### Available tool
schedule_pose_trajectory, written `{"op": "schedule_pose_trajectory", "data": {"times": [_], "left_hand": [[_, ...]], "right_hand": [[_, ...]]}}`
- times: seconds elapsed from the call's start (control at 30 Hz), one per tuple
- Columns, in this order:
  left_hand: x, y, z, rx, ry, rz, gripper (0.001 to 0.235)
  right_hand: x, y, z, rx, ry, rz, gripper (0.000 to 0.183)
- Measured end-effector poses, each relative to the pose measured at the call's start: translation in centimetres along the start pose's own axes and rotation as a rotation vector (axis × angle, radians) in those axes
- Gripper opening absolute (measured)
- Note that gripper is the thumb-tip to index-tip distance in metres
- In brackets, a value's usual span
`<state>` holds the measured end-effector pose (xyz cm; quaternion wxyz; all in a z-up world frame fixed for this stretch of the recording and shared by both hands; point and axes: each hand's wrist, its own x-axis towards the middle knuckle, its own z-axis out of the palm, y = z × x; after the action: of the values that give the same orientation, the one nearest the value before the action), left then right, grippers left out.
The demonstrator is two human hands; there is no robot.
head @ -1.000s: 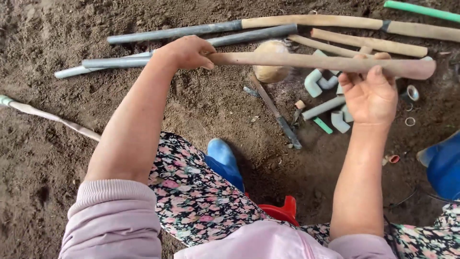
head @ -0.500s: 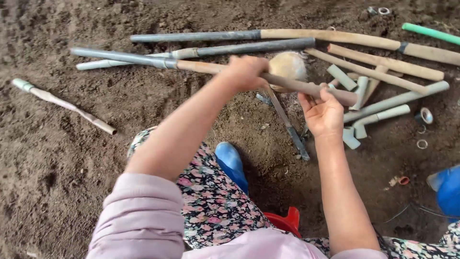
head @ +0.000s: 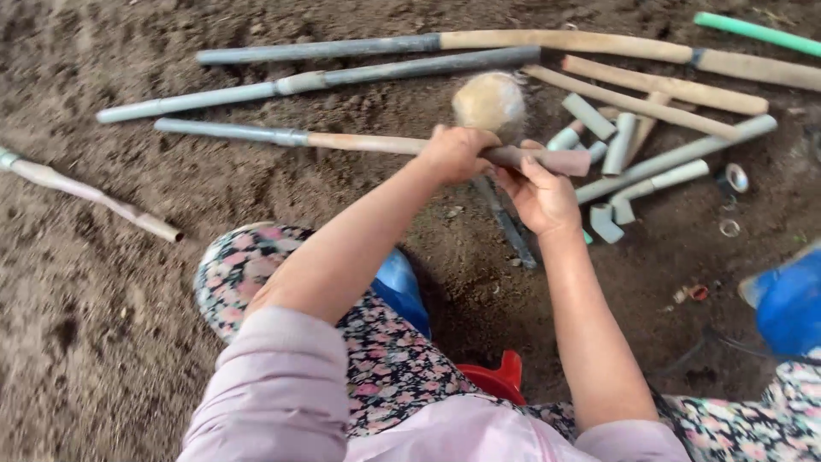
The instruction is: The person assembles a pipe structure by connecting various PVC pipe segments and elbow joints. They pick up different pieces from the ground, fit them together by hand, and build a longer assembly with bends.
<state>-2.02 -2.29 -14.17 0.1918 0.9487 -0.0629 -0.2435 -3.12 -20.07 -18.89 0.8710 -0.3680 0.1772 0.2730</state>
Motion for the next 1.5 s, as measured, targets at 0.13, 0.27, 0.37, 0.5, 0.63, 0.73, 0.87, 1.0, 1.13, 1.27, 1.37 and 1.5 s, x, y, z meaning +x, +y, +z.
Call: {"op": "schedule_pose_trajectory", "data": {"times": [0.13,0.27,0.37,0.5,0.63,0.73,0.87,1.0,1.13,1.27,1.37,1.5], "left_hand": [[-0.5,0.5,-1.0,-0.026,0.056,0.088,0.041],[-0.1,-0.6,0.3,-0.037,0.190,0.112,0.031],[0.8,-1.9,2.0,-0.077,0.232,0.117,0.027],[0.6,-1.5,1.8,-0.124,0.202,0.064,0.031],[0.5,-1.6,0.5,-0.082,0.140,0.059,0.035],[-0.1,-0.5,-0.4,-0.064,0.088,0.024,0.036],[-0.4,1.5,-0.3,-0.093,0.161,0.100,0.038],[0.8,0.8,1.4,-0.122,0.226,0.116,0.036],[0.1,1.0,1.0,-0.117,0.215,0.094,0.036],[-2.5,3.3,-3.8,-0.018,0.254,0.169,0.035],[-4.8,4.7,-7.7,0.006,0.228,0.186,0.041],[-8.2,6.9,-13.0,-0.033,0.174,0.149,0.042]], "right_hand": [[-1.5,-0.4,1.4,-0.051,-0.002,-0.112,0.035],[-0.7,0.6,1.1,-0.009,-0.007,-0.209,0.028],[-0.6,0.9,1.5,-0.023,0.028,-0.256,0.025],[-0.4,0.5,1.2,-0.050,-0.012,-0.261,0.027],[-2.5,-3.9,0.6,-0.119,-0.132,-0.190,0.042],[-2.0,-4.4,-0.8,-0.192,-0.154,-0.276,0.040],[-2.0,-4.0,-0.4,-0.196,-0.081,-0.319,0.030],[-1.0,-3.5,-1.4,-0.248,-0.007,-0.400,0.024],[-2.4,-4.1,0.2,-0.270,0.022,-0.450,0.013],[-2.8,-6.2,-0.7,-0.717,0.023,-0.278,0.051],[0.4,-4.0,-7.3,-1.000,0.197,-0.175,0.061],[2.2,-1.3,-12.1,-1.189,0.524,-0.103,0.049]]}}
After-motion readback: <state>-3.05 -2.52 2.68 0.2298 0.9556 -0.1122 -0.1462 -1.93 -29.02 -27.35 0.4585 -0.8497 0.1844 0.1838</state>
